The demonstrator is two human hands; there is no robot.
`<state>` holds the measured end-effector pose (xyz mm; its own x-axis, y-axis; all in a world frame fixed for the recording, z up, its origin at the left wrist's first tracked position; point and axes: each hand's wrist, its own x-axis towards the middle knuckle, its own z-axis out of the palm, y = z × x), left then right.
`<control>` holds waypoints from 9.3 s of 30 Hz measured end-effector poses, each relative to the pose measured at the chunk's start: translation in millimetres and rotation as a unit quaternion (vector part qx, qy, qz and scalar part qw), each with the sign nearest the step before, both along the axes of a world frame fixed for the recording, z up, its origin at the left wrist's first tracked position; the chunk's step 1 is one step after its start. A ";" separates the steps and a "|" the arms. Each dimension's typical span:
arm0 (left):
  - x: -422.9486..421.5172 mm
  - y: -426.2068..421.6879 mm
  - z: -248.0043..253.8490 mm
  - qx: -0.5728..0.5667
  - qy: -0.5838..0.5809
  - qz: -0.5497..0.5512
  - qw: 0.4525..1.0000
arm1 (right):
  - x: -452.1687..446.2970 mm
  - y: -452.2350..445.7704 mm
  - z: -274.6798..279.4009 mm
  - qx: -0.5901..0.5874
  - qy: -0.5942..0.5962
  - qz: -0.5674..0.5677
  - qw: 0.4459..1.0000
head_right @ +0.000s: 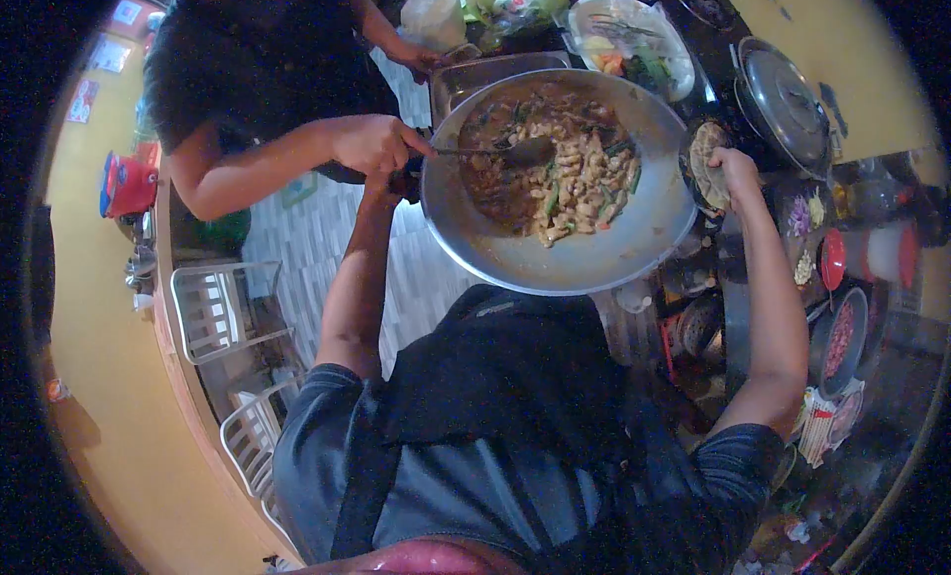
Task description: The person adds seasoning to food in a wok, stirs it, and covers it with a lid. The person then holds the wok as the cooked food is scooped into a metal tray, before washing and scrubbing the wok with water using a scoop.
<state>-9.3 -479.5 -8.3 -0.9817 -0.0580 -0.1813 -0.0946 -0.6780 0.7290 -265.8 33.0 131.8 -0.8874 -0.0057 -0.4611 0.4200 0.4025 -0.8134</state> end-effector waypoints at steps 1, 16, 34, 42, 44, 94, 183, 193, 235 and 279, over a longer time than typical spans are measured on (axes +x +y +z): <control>-0.5 9.0 5.7 0.010 0.001 0.050 0.999 | -0.7 0.3 -0.6 0.001 -0.001 0.000 1.000; -1.7 8.2 1.9 0.049 -0.077 0.159 0.983 | -13.5 -1.1 -6.4 0.085 0.050 0.040 0.994; 7.5 10.6 34.3 0.007 -0.157 0.154 0.976 | -11.6 -22.4 18.4 0.082 0.007 0.051 0.995; 8.5 -0.1 19.2 0.062 -0.153 0.157 0.974 | -3.3 -32.9 33.5 0.069 -0.001 0.048 0.996; 10.3 3.0 25.7 0.046 -0.152 0.161 0.974 | -0.3 -34.8 36.2 0.058 -0.005 0.044 0.997; 41.9 9.5 35.3 -0.259 -0.072 0.173 0.947 | -23.6 -55.7 38.9 0.099 -0.019 0.089 0.991; 17.1 11.6 59.3 0.101 -0.114 0.196 0.969 | -52.6 -48.0 38.4 0.125 -0.027 0.162 0.978; 15.5 -0.3 31.1 0.081 -0.092 0.206 0.971 | -60.3 -56.3 47.7 0.106 -0.040 0.183 0.977; 21.3 10.3 67.5 0.089 -0.101 0.203 0.970 | -90.4 -68.0 56.9 0.149 -0.067 0.241 0.957; 30.6 19.2 42.9 0.129 -0.141 0.260 0.947 | -140.0 -99.9 80.6 0.151 -0.104 0.230 0.956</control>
